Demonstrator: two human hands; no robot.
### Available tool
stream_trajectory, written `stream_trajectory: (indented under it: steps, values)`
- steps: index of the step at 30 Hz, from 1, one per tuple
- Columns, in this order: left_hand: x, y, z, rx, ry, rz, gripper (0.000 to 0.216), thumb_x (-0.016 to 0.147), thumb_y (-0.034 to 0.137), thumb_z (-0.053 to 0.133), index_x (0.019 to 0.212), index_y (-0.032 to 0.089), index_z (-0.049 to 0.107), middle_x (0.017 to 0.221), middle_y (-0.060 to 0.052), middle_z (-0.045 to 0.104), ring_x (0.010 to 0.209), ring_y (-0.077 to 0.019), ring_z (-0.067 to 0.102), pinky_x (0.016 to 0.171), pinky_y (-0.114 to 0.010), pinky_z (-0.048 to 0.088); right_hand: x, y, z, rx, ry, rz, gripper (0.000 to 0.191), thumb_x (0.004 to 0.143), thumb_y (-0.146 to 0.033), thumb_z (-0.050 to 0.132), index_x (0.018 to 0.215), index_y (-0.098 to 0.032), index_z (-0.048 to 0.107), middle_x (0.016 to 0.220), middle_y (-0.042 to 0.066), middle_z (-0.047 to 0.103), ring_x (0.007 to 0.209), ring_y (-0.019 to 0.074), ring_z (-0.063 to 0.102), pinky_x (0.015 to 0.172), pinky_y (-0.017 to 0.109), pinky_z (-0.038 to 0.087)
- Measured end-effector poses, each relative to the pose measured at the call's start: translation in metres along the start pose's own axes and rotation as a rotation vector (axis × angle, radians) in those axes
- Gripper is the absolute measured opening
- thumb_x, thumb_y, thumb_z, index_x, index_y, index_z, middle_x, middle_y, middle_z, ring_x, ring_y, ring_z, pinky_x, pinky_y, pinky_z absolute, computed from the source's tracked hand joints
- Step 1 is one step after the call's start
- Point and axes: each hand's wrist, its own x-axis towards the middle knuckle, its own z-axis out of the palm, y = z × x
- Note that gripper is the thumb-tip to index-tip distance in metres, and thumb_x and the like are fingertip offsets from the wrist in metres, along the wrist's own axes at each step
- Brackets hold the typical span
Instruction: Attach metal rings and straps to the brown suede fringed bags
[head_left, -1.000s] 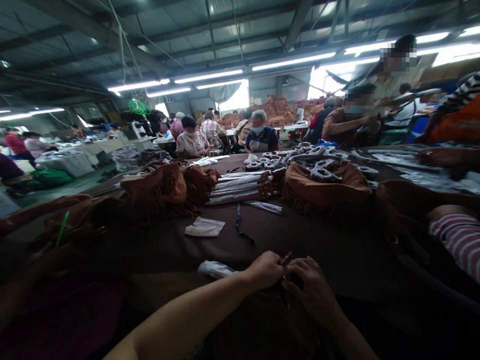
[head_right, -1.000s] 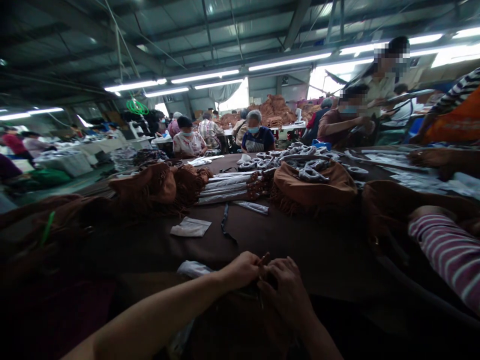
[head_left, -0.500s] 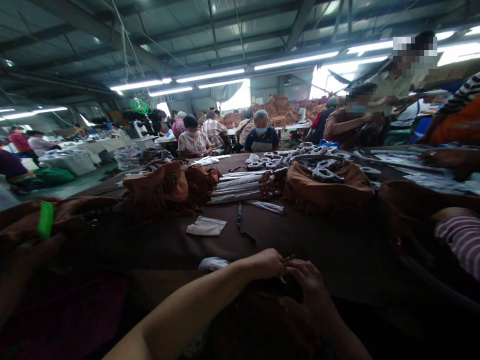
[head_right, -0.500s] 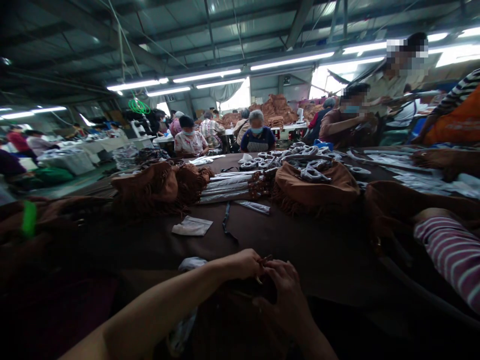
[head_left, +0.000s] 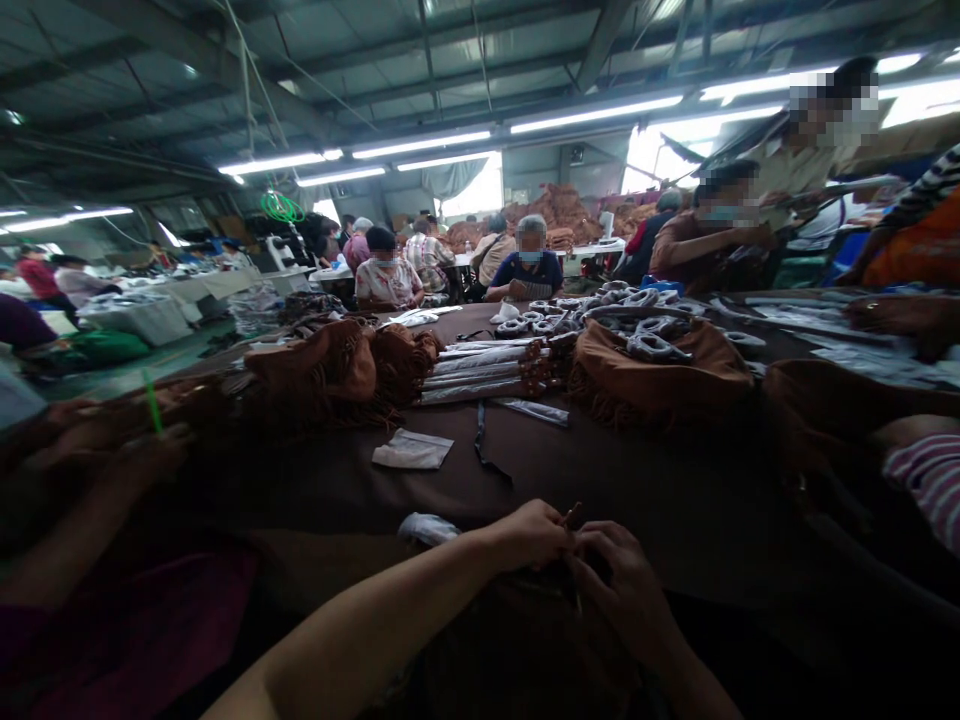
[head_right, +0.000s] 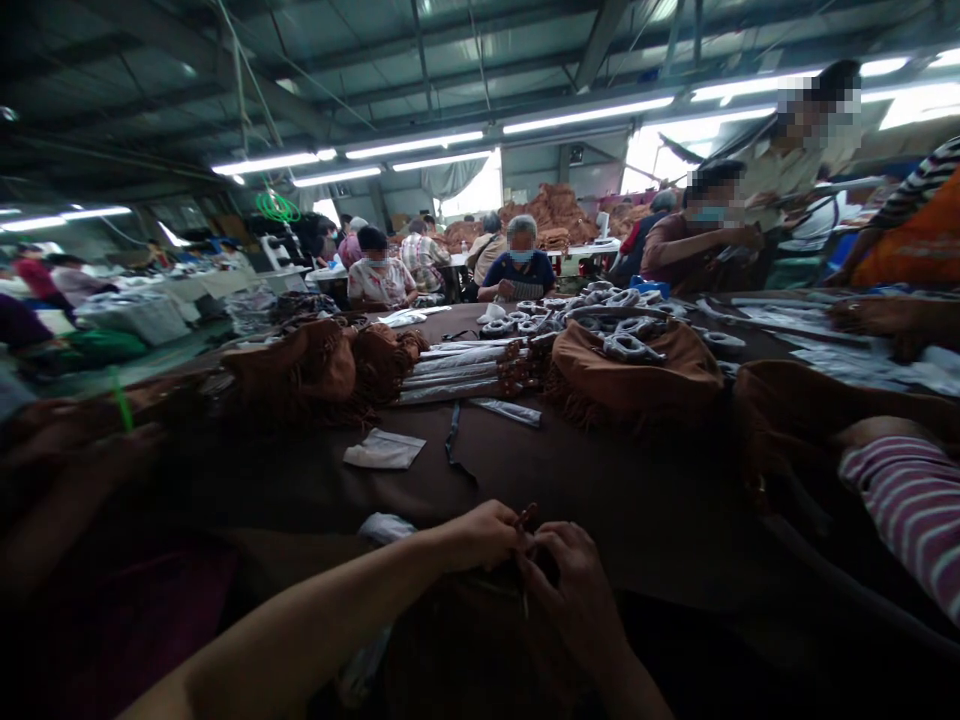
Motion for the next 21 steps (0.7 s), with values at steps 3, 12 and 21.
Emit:
stream_trajectory:
  steps: [3,12,21]
  values:
    - [-0.006,-0.002,0.004,0.076,0.066,0.016,0.034,0.071,0.047,0.064,0.065,0.015,0.056,0.049,0.007,0.04,0.042,-0.0065,0.034,0.043,-0.021,0.026,0.004,-0.003,-0.001,-0.083,-0.005,-0.086,0.021,0.086,-0.043,0.058,0.1,-0.027,0.062,0.106,0.004,0.063,0.104,0.0245,0.055,0.104,0.052,0.032]
    - [-0.025,0.002,0.03,0.59,0.462,0.184,0.046,0.093,0.048,0.032,0.089,0.018,0.067,0.084,-0.007,0.067,0.076,-0.0168,0.059,0.07,-0.025,0.039,-0.008,0.0,0.028,-0.126,0.323,-0.051,0.05,0.08,-0.041,0.062,0.122,-0.019,0.047,0.127,0.015,0.053,0.117,0.0312,0.05,0.096,0.051,0.042]
    - [0.008,0.033,-0.009,0.418,-0.154,-0.182,0.018,0.068,0.029,0.068,0.06,0.015,0.06,0.05,0.003,0.045,0.045,-0.0096,0.04,0.048,-0.023,0.036,-0.011,-0.003,0.002,0.159,-0.079,-0.116,0.043,0.078,-0.034,0.066,0.118,-0.022,0.054,0.125,0.011,0.05,0.12,0.0268,0.047,0.097,0.041,0.045]
